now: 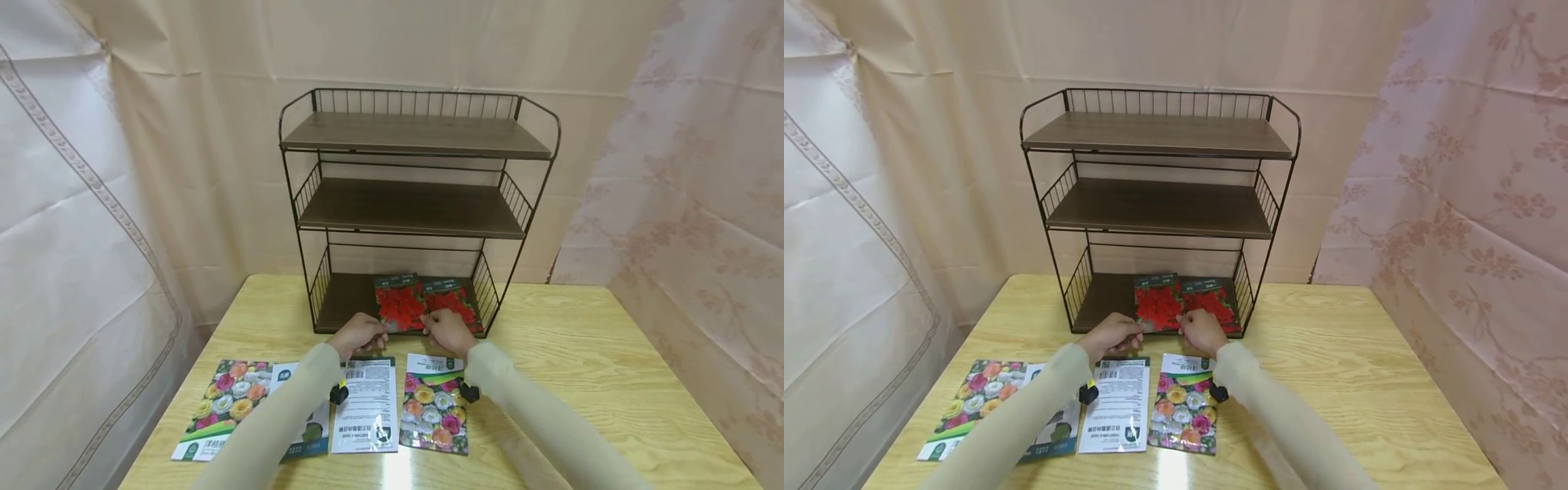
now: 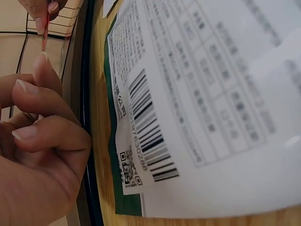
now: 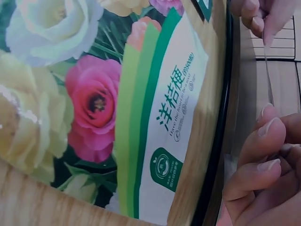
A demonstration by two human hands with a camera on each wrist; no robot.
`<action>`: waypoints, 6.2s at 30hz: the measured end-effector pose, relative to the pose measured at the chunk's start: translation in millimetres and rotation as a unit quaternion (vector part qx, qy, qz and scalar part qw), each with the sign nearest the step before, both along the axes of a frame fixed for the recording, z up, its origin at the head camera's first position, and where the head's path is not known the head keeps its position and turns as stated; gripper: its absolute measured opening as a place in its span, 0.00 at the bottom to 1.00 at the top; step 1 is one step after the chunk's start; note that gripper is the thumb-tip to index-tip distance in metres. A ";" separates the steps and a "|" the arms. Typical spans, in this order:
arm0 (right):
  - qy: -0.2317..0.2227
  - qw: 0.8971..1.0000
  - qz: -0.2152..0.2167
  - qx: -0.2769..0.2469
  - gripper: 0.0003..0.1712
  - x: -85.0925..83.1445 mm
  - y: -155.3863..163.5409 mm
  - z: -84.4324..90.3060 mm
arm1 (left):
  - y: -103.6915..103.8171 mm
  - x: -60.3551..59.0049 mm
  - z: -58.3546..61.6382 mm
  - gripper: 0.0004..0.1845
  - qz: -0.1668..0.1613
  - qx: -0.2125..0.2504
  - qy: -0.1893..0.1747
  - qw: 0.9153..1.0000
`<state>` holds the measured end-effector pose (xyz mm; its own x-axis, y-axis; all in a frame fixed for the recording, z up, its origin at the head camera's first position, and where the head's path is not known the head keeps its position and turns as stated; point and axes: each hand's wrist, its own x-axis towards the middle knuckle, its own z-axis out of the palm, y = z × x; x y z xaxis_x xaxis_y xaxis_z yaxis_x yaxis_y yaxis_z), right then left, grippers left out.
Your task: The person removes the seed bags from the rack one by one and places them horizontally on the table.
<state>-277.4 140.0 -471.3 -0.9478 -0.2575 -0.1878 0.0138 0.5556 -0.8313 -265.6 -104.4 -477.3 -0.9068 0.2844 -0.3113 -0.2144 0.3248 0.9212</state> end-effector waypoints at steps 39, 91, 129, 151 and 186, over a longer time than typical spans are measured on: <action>0.064 0.997 0.046 0.014 0.25 32.0 15.2 -4.5 | 7.6 27.7 3.9 0.20 -0.038 -0.067 0.067 0.995; 0.029 0.999 0.016 -0.003 0.24 92.7 55.8 -6.4 | 45.7 83.5 8.1 0.21 -0.074 -0.055 0.087 0.992; -0.014 0.999 -0.018 -0.026 0.26 126.6 74.5 -7.3 | 64.0 102.4 17.4 0.23 -0.123 -0.015 0.056 0.991; -0.043 0.997 -0.061 -0.034 0.26 149.1 90.2 -1.8 | 84.1 109.8 20.0 0.23 -0.161 -0.055 0.088 0.982; -0.067 0.992 -0.094 -0.055 0.27 172.8 118.5 -6.3 | 104.9 125.2 12.0 0.17 -0.220 0.003 0.050 0.974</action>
